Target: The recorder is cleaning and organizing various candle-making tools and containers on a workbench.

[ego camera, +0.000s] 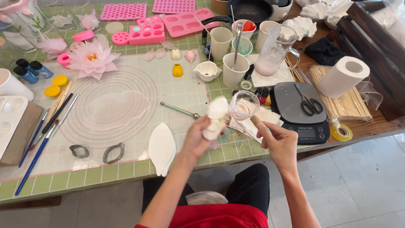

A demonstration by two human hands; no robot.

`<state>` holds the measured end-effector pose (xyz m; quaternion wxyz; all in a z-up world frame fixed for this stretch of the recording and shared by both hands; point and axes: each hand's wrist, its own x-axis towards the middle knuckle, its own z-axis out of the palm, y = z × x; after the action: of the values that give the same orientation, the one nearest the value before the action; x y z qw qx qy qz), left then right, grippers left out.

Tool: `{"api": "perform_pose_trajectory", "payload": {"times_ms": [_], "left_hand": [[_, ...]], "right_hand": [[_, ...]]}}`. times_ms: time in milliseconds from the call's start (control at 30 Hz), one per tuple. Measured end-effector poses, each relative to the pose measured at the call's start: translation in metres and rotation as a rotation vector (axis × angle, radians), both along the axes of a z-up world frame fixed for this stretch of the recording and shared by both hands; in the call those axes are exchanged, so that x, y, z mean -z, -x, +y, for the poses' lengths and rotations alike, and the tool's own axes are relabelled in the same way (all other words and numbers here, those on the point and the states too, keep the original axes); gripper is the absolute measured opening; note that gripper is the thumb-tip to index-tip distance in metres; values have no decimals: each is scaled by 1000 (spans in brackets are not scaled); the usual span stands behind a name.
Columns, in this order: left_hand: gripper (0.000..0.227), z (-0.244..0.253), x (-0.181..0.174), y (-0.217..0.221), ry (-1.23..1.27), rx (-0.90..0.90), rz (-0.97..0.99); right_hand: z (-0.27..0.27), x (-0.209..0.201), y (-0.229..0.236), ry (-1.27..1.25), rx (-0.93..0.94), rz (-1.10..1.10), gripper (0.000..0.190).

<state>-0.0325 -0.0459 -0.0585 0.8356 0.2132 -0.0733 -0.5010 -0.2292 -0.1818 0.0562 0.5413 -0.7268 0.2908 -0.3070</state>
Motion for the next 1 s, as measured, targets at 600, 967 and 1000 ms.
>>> {"api": "perform_pose_trajectory", "payload": {"times_ms": [600, 967, 1000], "left_hand": [[27, -68, 21, -162, -1244, -615, -1740], [31, -62, 1, -137, -1224, -453, -1983], [32, -61, 0, -134, -1213, -441, -1989]], "right_hand": [[-17, 28, 10, -25, 61, 26, 23], [-19, 32, 5, -64, 35, 19, 23], [-19, 33, 5, -68, 34, 21, 23]]}}
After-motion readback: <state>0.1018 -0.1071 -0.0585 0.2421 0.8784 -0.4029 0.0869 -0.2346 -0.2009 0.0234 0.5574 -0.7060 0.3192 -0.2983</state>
